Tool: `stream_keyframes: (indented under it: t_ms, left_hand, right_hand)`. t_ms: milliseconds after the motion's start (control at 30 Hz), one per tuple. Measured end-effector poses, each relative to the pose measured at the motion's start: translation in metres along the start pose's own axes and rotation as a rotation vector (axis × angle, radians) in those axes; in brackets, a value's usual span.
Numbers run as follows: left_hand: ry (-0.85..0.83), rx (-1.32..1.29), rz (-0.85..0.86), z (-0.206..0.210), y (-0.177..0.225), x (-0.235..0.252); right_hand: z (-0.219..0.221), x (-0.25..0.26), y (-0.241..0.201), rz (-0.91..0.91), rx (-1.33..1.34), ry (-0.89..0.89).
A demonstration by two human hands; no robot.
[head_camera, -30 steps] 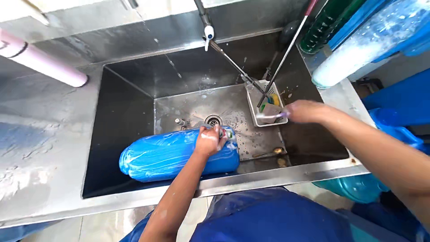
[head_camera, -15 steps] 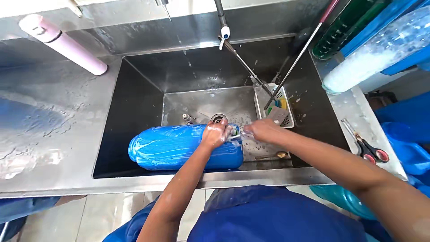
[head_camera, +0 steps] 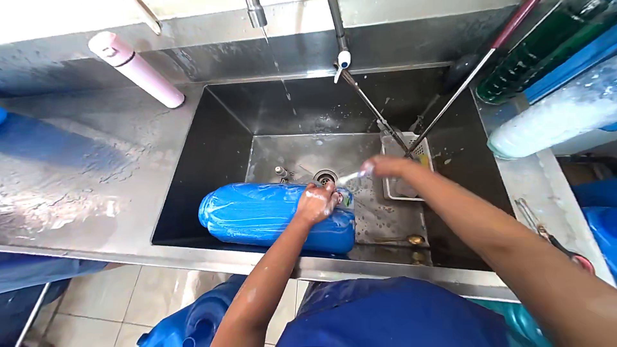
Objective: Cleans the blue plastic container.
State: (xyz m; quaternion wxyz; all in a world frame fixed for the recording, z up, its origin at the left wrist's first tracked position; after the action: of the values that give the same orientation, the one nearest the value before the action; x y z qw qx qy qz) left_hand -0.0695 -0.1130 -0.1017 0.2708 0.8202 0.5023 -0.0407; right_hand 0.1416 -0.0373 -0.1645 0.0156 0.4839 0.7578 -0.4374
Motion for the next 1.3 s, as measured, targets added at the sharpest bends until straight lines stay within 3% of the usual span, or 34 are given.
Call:
stream_keyframes:
  t_ms: [67,200,400,500,633,733,800,900,1067,1133,1233,1300]
  left_hand:
    - [-0.008,-0.008,0.003,-0.001,0.001,0.0]
    - [-0.048,-0.019,-0.005,-0.001,-0.001,0.005]
    - [-0.025,-0.066,0.017,-0.001,-0.001,0.007]
    - [-0.05,-0.06,0.076,0.002,-0.005,0.006]
    - [-0.091,-0.036,0.133,0.005,-0.005,0.008]
    - [-0.092,-0.03,0.122,0.003,-0.005,0.009]
    - [-0.101,-0.029,0.108,0.003,-0.006,0.008]
    - [-0.082,-0.031,0.124,0.007,-0.007,0.005]
    - [-0.126,0.006,0.101,0.004,-0.007,0.005]
    - [-0.127,0.018,0.106,0.003,-0.01,0.003]
    - [-0.121,-0.023,0.111,0.0,-0.009,-0.002]
    - [-0.129,-0.053,0.069,-0.009,-0.007,-0.002]
  right_hand:
    - [0.03,-0.057,-0.048,0.131,0.022,-0.101]
    - [0.04,-0.135,-0.042,0.214,0.075,-0.047]
    - [0.049,-0.117,-0.091,0.444,-0.069,-0.091]
    - [0.054,-0.108,-0.112,0.47,-0.192,-0.091]
    - [0.051,-0.125,-0.094,0.411,-0.312,-0.101]
    - [0.034,-0.157,-0.055,0.572,-0.359,-0.156]
    - [0.027,-0.167,-0.036,0.553,-0.209,-0.129]
    - [0.04,-0.14,-0.051,0.416,0.274,-0.07]
    - [0.054,-0.095,-0.066,0.618,0.982,-0.219]
    - [0.066,-0.097,-0.068,0.601,1.031,-0.181]
    - [0.068,-0.136,-0.069,0.497,0.797,-0.133]
    - [0.045,-0.161,-0.075,0.37,0.647,-0.052]
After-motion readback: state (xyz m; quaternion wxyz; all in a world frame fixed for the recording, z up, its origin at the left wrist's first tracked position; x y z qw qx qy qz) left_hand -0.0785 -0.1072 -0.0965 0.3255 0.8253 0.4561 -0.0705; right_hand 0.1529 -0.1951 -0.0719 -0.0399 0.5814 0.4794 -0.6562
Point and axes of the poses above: each hand's wrist, its own x-axis towards the middle knuckle, its own z-axis out of the palm, y = z × x, the point moved 3 cm from there along x, towards the middle knuckle, and after that the axes turned 1 degree about -y, right-handed, at the moved point
